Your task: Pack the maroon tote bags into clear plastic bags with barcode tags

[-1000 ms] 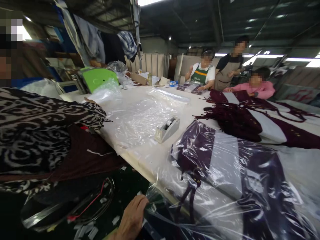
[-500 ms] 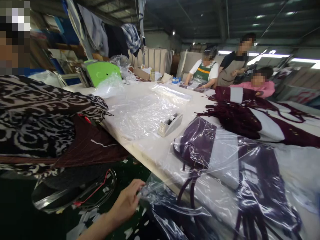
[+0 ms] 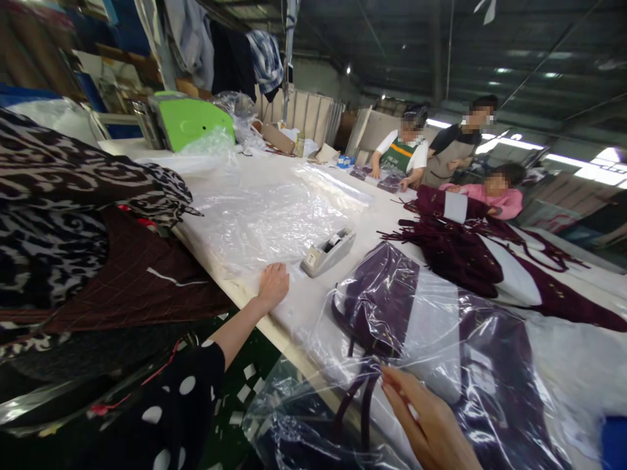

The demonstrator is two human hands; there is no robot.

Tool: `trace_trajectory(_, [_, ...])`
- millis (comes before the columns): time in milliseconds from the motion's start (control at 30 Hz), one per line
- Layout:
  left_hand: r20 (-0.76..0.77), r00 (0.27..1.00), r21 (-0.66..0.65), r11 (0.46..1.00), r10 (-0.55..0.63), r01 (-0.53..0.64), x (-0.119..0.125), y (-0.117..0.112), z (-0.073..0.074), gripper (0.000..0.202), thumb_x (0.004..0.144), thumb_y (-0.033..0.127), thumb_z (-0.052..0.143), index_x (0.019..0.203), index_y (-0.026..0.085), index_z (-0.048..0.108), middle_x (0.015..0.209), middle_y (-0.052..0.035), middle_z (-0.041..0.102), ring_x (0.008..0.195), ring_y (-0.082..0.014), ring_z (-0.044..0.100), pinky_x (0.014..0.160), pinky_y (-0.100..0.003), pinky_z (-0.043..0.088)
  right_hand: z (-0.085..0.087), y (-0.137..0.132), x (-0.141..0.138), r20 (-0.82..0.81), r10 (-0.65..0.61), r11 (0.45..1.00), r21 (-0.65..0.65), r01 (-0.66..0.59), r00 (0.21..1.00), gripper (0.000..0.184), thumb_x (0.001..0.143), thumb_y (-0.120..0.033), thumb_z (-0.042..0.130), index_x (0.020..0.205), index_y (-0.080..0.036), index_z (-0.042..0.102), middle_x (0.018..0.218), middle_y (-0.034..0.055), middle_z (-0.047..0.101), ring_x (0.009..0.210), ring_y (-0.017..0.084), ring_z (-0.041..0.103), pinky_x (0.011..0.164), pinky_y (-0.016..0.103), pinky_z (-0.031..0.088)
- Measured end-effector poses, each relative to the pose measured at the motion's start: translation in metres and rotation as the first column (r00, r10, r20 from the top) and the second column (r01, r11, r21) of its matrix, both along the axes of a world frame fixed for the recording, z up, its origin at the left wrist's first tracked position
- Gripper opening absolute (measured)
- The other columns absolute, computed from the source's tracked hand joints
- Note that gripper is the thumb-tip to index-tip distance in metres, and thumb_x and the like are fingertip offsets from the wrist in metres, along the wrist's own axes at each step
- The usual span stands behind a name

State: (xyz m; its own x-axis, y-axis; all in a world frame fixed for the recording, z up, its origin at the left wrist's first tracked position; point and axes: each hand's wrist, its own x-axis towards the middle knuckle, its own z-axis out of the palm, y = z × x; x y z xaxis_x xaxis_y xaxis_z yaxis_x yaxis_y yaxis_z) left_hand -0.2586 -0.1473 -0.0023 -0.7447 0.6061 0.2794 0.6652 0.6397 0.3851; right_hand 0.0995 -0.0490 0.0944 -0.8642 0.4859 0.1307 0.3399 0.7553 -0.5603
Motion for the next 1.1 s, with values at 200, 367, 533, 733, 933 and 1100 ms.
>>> trace_trajectory(200, [0.038, 0.999, 0.007, 1.0, 0.007, -0.007, -0.034, 0.018, -0.013, 0.035, 0.08, 0.008, 0.036, 0.107, 0.013, 0.056, 0.12, -0.0137, 0.056, 0.113, -0.0268, 0.046, 0.096, -0.043, 0.035, -0.019, 0.032, -0.188, -0.244, 0.001, 1.0, 0.015, 0.003, 0.97, 0.029, 0.083, -0.034, 0.047, 0.104, -0.017, 0.059, 0.093, 0.0092, 0.064, 0.081, 0.02, 0.061, 0.074, 0.033, 0.049])
trace_trajectory(367, [0.067, 0.996, 0.01, 0.998, -0.066, 0.066, -0.038, 0.022, -0.016, 0.034, 0.079, 0.013, 0.04, 0.108, 0.016, 0.058, 0.126, -0.0098, 0.053, 0.115, -0.0266, 0.044, 0.096, -0.043, 0.035, -0.044, 0.048, -0.274, -0.241, -0.124, 0.99, 0.042, 0.138, 0.963, 0.047, 0.074, -0.039, 0.059, 0.113, -0.013, 0.054, 0.108, 0.0135, 0.056, 0.087, 0.021, 0.057, 0.081, 0.037, 0.046])
trace_trajectory(533, [0.1, 0.991, 0.002, 0.996, -0.089, 0.089, -0.032, 0.019, -0.009, 0.035, 0.078, 0.017, 0.045, 0.111, 0.018, 0.057, 0.127, -0.0082, 0.053, 0.117, -0.0265, 0.044, 0.097, -0.044, 0.034, -0.062, 0.056, -0.298, -0.229, -0.176, 0.981, 0.036, 0.189, 0.957, 0.042, 0.073, -0.044, 0.06, 0.103, -0.015, 0.06, 0.097, 0.0095, 0.058, 0.082, 0.02, 0.055, 0.076, 0.032, 0.044])
trace_trajectory(733, [0.106, 0.987, -0.007, 0.993, -0.116, 0.118, -0.03, 0.018, -0.005, 0.058, 0.072, 0.056, 0.059, 0.116, 0.019, 0.055, 0.132, -0.0097, 0.049, 0.12, -0.0306, 0.04, 0.1, -0.047, 0.028, -0.056, 0.065, -0.304, -0.201, -0.105, 0.977, 0.16, 0.139, 0.974, 0.028, 0.074, -0.04, 0.06, 0.085, -0.016, 0.066, 0.079, 0.0056, 0.06, 0.075, 0.019, 0.053, 0.073, 0.03, 0.04])
trace_trajectory(933, [0.05, 0.991, -0.053, 0.991, -0.123, 0.126, -0.026, 0.023, -0.001, 0.075, 0.06, 0.069, 0.063, 0.114, 0.018, 0.053, 0.123, -0.0122, 0.053, 0.112, -0.0335, 0.043, 0.092, -0.047, 0.031, -0.036, 0.078, -0.307, -0.23, -0.157, 0.979, 0.089, 0.182, 0.96, 0.029, 0.071, -0.043, 0.06, 0.081, -0.017, 0.068, 0.077, 0.0045, 0.061, 0.073, 0.018, 0.053, 0.07, 0.029, 0.039])
trace_trajectory(1100, [0.054, 0.997, -0.034, 0.998, -0.054, 0.056, -0.023, 0.029, 0.001, 0.049, 0.068, 0.055, 0.064, 0.101, 0.019, 0.058, 0.108, -0.0092, 0.058, 0.106, -0.0315, 0.047, 0.088, -0.045, 0.033, -0.029, 0.085, -0.306, -0.215, -0.186, 0.981, 0.015, 0.194, 0.959, 0.031, 0.067, -0.045, 0.062, 0.08, -0.017, 0.069, 0.075, 0.0041, 0.062, 0.071, 0.018, 0.054, 0.068, 0.029, 0.039])
